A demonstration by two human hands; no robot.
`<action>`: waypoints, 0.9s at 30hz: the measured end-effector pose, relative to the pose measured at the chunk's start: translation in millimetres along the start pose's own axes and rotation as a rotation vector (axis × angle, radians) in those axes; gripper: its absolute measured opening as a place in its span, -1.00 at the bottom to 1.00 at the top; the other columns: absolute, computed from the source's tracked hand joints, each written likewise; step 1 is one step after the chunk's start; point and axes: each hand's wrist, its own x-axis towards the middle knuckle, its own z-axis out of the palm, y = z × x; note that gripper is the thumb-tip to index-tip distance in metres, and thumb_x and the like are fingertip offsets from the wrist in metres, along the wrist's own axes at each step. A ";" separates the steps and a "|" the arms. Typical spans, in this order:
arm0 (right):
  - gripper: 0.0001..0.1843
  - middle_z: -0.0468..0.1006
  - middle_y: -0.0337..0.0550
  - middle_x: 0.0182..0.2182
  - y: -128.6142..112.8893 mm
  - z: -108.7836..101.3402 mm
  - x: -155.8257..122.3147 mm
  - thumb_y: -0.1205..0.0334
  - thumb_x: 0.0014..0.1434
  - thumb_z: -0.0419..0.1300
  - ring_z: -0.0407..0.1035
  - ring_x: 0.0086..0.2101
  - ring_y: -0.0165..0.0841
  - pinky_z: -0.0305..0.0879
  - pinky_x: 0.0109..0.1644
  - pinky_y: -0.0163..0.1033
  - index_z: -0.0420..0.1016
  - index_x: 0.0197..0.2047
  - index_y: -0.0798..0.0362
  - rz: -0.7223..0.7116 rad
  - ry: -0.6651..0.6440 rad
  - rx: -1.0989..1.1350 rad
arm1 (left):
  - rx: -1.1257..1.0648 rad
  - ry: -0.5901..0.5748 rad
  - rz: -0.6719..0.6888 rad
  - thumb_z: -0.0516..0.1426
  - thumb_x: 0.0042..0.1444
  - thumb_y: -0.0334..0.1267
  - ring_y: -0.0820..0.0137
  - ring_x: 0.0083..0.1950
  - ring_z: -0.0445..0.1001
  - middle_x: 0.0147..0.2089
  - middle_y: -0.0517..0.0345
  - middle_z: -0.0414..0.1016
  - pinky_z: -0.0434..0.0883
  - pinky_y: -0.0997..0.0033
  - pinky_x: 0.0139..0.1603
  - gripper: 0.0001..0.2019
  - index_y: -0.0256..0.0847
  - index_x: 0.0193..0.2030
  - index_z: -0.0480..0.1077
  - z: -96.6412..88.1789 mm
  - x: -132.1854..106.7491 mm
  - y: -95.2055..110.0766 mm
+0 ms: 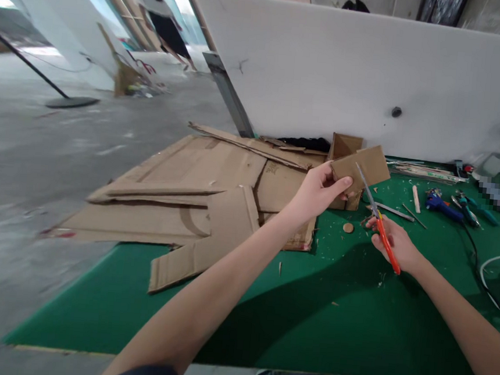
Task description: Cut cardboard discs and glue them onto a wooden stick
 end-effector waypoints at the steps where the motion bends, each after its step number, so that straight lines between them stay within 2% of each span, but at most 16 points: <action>1: -0.59 0.55 -0.03 -0.13 -1.2 -0.6 0.0 -0.15 0.28 -0.03 0.48 -0.21 -0.21 0.40 -0.11 -0.10 0.36 -0.05 -0.02 -0.011 -0.005 0.034 | -0.003 -0.008 -0.007 0.25 0.11 -0.14 0.45 -0.37 0.54 -0.26 0.06 0.56 0.50 0.47 -0.38 -0.72 -0.29 -0.18 0.37 0.9 -0.4 0.5; 4: -0.58 0.54 0.00 -0.15 -3.1 0.3 0.1 -0.16 0.28 -0.04 0.47 -0.19 -0.18 0.38 -0.09 -0.07 0.36 -0.09 0.00 0.001 0.015 0.067 | -0.006 -0.005 -0.006 0.26 0.11 -0.14 0.47 -0.38 0.53 -0.28 0.07 0.55 0.50 0.48 -0.38 -0.73 -0.29 -0.19 0.37 3.1 -1.5 2.1; 9: -0.57 0.53 -0.03 -0.32 -4.3 1.5 0.0 -0.18 0.27 -0.02 0.45 -0.30 -0.21 0.29 -0.22 -0.17 0.39 -0.28 0.02 0.056 0.078 -0.096 | -0.022 -0.011 0.008 0.26 0.11 -0.10 0.48 -0.38 0.52 -0.32 0.11 0.54 0.51 0.47 -0.35 -0.71 -0.28 -0.23 0.35 5.0 -2.9 2.3; 14: -0.54 0.49 -0.11 -0.46 -8.8 -4.9 3.5 -0.19 0.24 0.00 0.39 -0.44 -0.28 0.14 -0.36 -0.25 0.38 -0.40 0.03 0.133 0.023 -0.223 | -0.031 -0.019 0.012 0.25 0.11 -0.05 0.43 -0.35 0.55 -0.30 0.08 0.55 0.52 0.42 -0.33 -0.68 -0.27 -0.22 0.34 6.5 -3.7 0.8; 18: -0.56 0.50 -0.10 -0.45 -10.4 -6.5 3.8 -0.16 0.25 0.00 0.41 -0.44 -0.26 0.12 -0.37 -0.24 0.41 -0.36 0.03 0.161 -0.004 -0.217 | -0.013 -0.039 -0.009 0.25 0.12 -0.08 0.41 -0.33 0.56 -0.24 0.03 0.56 0.51 0.43 -0.35 -0.69 -0.28 -0.18 0.35 5.1 -3.4 2.4; 21: -0.56 0.54 -0.06 -0.37 -9.7 -4.7 1.2 -0.18 0.24 0.01 0.46 -0.35 -0.19 0.23 -0.31 -0.20 0.43 -0.23 0.02 0.163 0.027 -0.158 | -0.012 -0.046 -0.011 0.26 0.11 -0.06 0.44 -0.36 0.55 -0.25 0.04 0.56 0.50 0.48 -0.39 -0.68 -0.27 -0.19 0.35 4.2 -2.8 2.3; 24: -0.54 0.55 0.00 -0.24 -9.6 -3.9 -1.0 -0.18 0.26 -0.02 0.48 -0.22 -0.14 0.33 -0.18 -0.11 0.41 -0.13 0.03 0.082 0.050 -0.079 | -0.007 -0.049 -0.004 0.26 0.10 -0.05 0.47 -0.37 0.54 -0.28 0.07 0.55 0.49 0.50 -0.39 -0.66 -0.27 -0.20 0.34 5.3 -2.6 -0.6; 27: -0.52 0.55 0.04 -0.19 -10.8 -5.3 -0.9 -0.18 0.28 -0.06 0.47 -0.13 -0.11 0.34 -0.06 -0.06 0.41 -0.16 0.05 0.008 0.040 -0.043 | 0.007 -0.041 -0.021 0.27 0.10 -0.06 0.44 -0.35 0.55 -0.29 0.07 0.54 0.51 0.46 -0.36 -0.66 -0.28 -0.20 0.34 7.5 -3.3 -4.3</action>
